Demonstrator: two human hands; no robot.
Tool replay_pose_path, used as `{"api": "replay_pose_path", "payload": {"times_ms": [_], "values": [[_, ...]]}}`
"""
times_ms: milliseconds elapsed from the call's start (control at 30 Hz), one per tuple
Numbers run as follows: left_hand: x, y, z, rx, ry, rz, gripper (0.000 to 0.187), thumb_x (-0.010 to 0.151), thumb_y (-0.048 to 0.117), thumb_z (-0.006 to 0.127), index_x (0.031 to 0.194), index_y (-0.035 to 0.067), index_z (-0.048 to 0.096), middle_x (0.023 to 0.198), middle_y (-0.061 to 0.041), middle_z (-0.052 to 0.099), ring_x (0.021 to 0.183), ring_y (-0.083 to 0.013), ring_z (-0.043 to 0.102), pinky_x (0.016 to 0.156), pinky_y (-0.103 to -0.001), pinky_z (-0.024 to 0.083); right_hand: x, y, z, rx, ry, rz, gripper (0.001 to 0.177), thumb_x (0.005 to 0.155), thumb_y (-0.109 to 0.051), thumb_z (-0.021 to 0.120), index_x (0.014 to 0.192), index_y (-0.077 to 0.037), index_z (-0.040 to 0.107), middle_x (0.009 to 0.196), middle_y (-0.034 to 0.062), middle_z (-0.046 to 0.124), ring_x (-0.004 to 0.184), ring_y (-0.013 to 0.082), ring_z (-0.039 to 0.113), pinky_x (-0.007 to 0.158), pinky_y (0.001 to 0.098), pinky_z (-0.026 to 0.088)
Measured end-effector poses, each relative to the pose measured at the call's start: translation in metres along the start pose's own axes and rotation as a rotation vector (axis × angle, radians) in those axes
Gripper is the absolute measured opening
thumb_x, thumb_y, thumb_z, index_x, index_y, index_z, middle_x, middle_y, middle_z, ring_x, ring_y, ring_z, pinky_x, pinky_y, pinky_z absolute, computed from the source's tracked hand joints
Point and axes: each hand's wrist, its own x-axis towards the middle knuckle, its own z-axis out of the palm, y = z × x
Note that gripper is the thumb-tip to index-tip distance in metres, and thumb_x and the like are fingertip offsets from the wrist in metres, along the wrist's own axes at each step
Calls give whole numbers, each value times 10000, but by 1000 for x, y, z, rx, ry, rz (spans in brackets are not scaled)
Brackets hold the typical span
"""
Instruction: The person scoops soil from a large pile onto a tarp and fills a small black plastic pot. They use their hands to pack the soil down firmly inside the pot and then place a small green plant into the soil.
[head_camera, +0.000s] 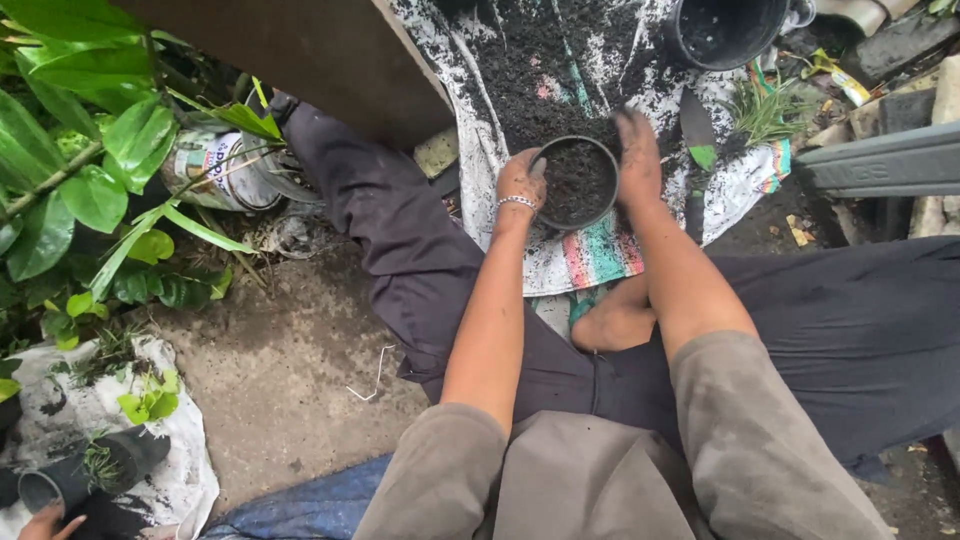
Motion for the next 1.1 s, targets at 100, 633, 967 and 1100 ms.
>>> {"api": "replay_pose_path", "payload": {"times_ms": [100,633,967,1100], "values": [[15,-13,-26,141,-47,62,285,965,342,631,1229,267,709,1125,-33,761,1174,-242,693,1096,-402,527,-21,-50,-26,-142,68,-114,541,976,-444,714,1370,-103,565,1298,158,504,1262,356,486,1114,484,404],[26,-59,-24,-492,-164,165,343,850,40,603,1149,120,752,1036,-35,728,927,-167,646,870,-275,513,75,-97,6,-345,-31,-545,589,945,-570,724,1340,-154,588,1236,140,537,1107,311,513,993,458,425],[21,-35,-36,-362,-204,-1,360,947,321,636,1204,93,743,1156,-53,750,1036,-165,675,950,-270,516,43,-70,25,-439,-224,-699,647,764,-387,769,1375,-348,559,1438,23,529,1306,259,460,1145,435,338],[22,-43,-33,-400,-154,106,292,945,226,656,1120,13,753,1084,-51,764,974,-163,676,916,-261,516,28,-54,22,-415,-133,-711,355,931,-316,641,1282,-321,586,1259,23,597,1152,231,530,1031,429,446]]}}
